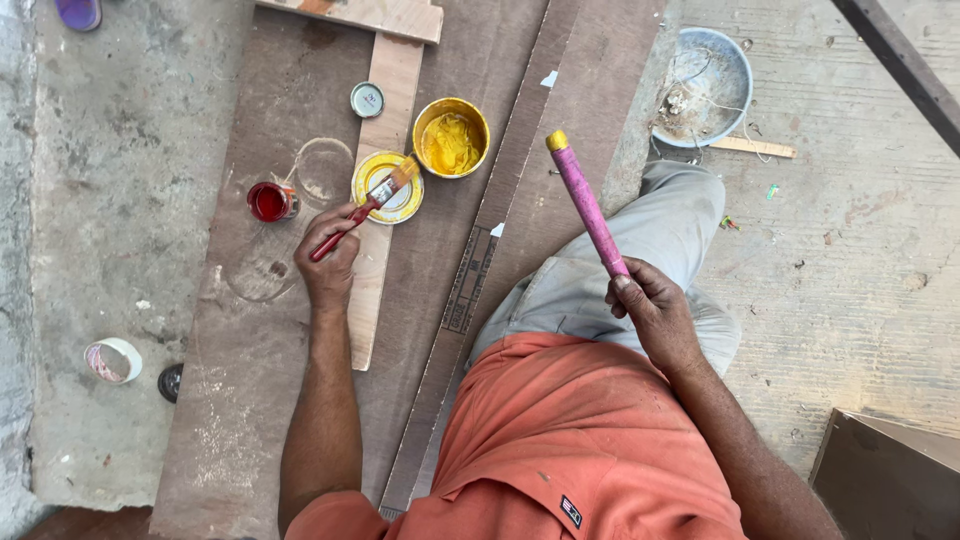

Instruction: The person paints a pink cylindrical wooden rod with yellow paint using a brush, then switches to red paint to cover the same rod. The person repeatedly dips the brush into paint cans and applies paint to the rod while sitting on the floor.

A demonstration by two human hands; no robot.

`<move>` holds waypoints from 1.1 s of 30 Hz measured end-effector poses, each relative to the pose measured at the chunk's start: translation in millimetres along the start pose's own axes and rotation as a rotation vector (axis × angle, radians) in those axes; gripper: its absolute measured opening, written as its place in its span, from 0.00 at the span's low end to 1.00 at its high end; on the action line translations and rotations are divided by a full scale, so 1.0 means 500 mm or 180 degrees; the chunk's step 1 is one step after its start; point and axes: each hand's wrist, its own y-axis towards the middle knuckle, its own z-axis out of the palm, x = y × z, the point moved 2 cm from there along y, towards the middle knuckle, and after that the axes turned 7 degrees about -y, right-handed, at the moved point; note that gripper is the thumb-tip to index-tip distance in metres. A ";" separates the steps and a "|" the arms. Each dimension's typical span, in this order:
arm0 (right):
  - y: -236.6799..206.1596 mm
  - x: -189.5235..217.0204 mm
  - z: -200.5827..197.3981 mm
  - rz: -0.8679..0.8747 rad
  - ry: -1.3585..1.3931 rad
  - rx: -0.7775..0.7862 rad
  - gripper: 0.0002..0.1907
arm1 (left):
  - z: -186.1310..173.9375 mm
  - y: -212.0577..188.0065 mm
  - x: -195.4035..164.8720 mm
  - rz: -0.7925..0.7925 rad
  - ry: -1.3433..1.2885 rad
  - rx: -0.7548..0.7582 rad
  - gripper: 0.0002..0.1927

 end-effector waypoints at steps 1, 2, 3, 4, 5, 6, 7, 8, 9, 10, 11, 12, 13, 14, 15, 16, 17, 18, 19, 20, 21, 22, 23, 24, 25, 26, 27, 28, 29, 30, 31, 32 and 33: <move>-0.002 0.001 -0.002 0.0010 0.0037 -0.0013 0.19 | 0.000 0.001 -0.007 0.0044 -0.0073 -0.0022 0.09; -0.002 0.001 -0.004 0.0014 0.0071 -0.0019 0.19 | -0.001 0.003 -0.012 0.0058 -0.0219 -0.0088 0.08; -0.001 0.002 -0.006 0.0009 0.0070 -0.0026 0.19 | 0.000 0.005 -0.016 0.0083 -0.0366 -0.0156 0.07; -0.001 0.003 -0.008 0.0011 0.0074 -0.0040 0.19 | 0.004 0.009 -0.016 0.0101 -0.0514 -0.0213 0.07; -0.004 0.002 -0.009 0.0040 0.0083 -0.0052 0.19 | 0.012 0.014 -0.010 -0.0043 -0.0779 -0.0341 0.08; -0.007 0.002 -0.010 0.0043 0.0037 -0.0077 0.19 | 0.023 0.018 0.000 -0.0208 -0.1026 -0.0485 0.09; -0.009 0.001 -0.011 0.0049 -0.0010 -0.0073 0.19 | 0.031 0.018 0.010 -0.0374 -0.1255 -0.0656 0.10; -0.009 0.001 -0.009 0.0031 -0.0059 -0.0056 0.19 | 0.044 0.018 0.023 -0.0578 -0.1437 -0.0764 0.11; -0.009 0.001 -0.007 0.0017 -0.0018 -0.0031 0.19 | 0.062 0.020 0.040 -0.0756 -0.1634 -0.0859 0.12; -0.009 0.000 -0.007 -0.0002 0.0027 -0.0034 0.19 | 0.075 0.024 0.055 -0.0935 -0.1846 -0.0925 0.12; -0.010 0.000 -0.009 -0.0004 0.0071 -0.0056 0.18 | 0.082 0.025 0.068 -0.1063 -0.1949 -0.1030 0.13; -0.012 0.000 -0.012 -0.0014 0.0088 -0.0075 0.18 | 0.090 0.021 0.080 -0.1208 -0.2048 -0.1136 0.14; -0.014 -0.001 -0.015 -0.0023 0.0101 -0.0088 0.18 | 0.095 0.017 0.092 -0.1352 -0.2145 -0.1252 0.15; -0.014 -0.001 -0.018 -0.0036 0.0115 -0.0093 0.18 | 0.095 0.014 0.100 -0.1367 -0.2163 -0.1306 0.16; -0.014 -0.001 -0.021 -0.0025 0.0117 -0.0121 0.18 | 0.094 0.010 0.107 -0.1382 -0.2176 -0.1368 0.17; -0.014 -0.002 -0.023 -0.0010 0.0117 -0.0138 0.18 | 0.090 0.004 0.113 -0.1398 -0.2183 -0.1441 0.18; -0.014 -0.003 -0.024 0.0003 0.0116 -0.0139 0.18 | 0.085 -0.002 0.117 -0.1388 -0.2125 -0.1477 0.18; -0.012 -0.004 -0.024 -0.0014 0.0118 -0.0127 0.18 | 0.081 -0.006 0.121 -0.1371 -0.2067 -0.1519 0.18; -0.010 -0.005 -0.024 -0.0038 0.0122 -0.0121 0.18 | 0.077 -0.009 0.121 -0.1347 -0.2013 -0.1552 0.18; -0.008 -0.005 -0.024 -0.0067 0.0130 -0.0129 0.18 | 0.072 -0.013 0.122 -0.1324 -0.1951 -0.1591 0.18; -0.007 -0.005 -0.024 -0.0068 0.0132 -0.0121 0.18 | 0.068 -0.016 0.123 -0.1305 -0.1892 -0.1621 0.17; -0.006 -0.006 -0.023 -0.0065 0.0137 -0.0113 0.18 | 0.062 -0.020 0.122 -0.1290 -0.1829 -0.1650 0.17; -0.006 -0.006 -0.024 -0.0061 0.0140 -0.0105 0.18 | 0.057 -0.022 0.117 -0.1240 -0.1655 -0.1666 0.17; -0.006 -0.005 -0.024 -0.0062 0.0118 -0.0092 0.18 | 0.051 -0.023 0.109 -0.1190 -0.1484 -0.1679 0.17; -0.007 -0.005 -0.025 -0.0060 0.0097 -0.0083 0.18 | 0.045 -0.023 0.100 -0.1143 -0.1313 -0.1688 0.16; -0.008 -0.004 -0.027 -0.0059 0.0076 -0.0082 0.19 | 0.039 -0.023 0.090 -0.1098 -0.1347 -0.1702 0.16; -0.009 -0.003 -0.028 -0.0016 0.0043 -0.0095 0.18 | 0.032 -0.022 0.079 -0.1046 -0.1388 -0.1712 0.16; -0.010 -0.002 -0.030 0.0017 0.0008 -0.0106 0.18 | 0.028 -0.018 0.069 -0.0984 -0.1435 -0.1726 0.16; -0.009 -0.001 -0.030 0.0041 -0.0025 -0.0114 0.18 | 0.027 -0.011 0.062 -0.0907 -0.1546 -0.1713 0.15; -0.007 0.002 -0.032 -0.0025 0.0021 -0.0125 0.18 | 0.027 -0.006 0.056 -0.0838 -0.1651 -0.1699 0.14; -0.009 0.003 -0.031 -0.0063 0.0071 -0.0130 0.18 | 0.028 -0.002 0.052 -0.0793 -0.1739 -0.1689 0.13; -0.012 0.003 -0.029 -0.0082 0.0117 -0.0116 0.18 | 0.034 0.002 0.053 -0.0835 -0.1842 -0.1572 0.13; -0.015 0.003 -0.028 -0.0065 0.0050 -0.0099 0.18 | 0.045 0.006 0.058 -0.0874 -0.1939 -0.1476 0.13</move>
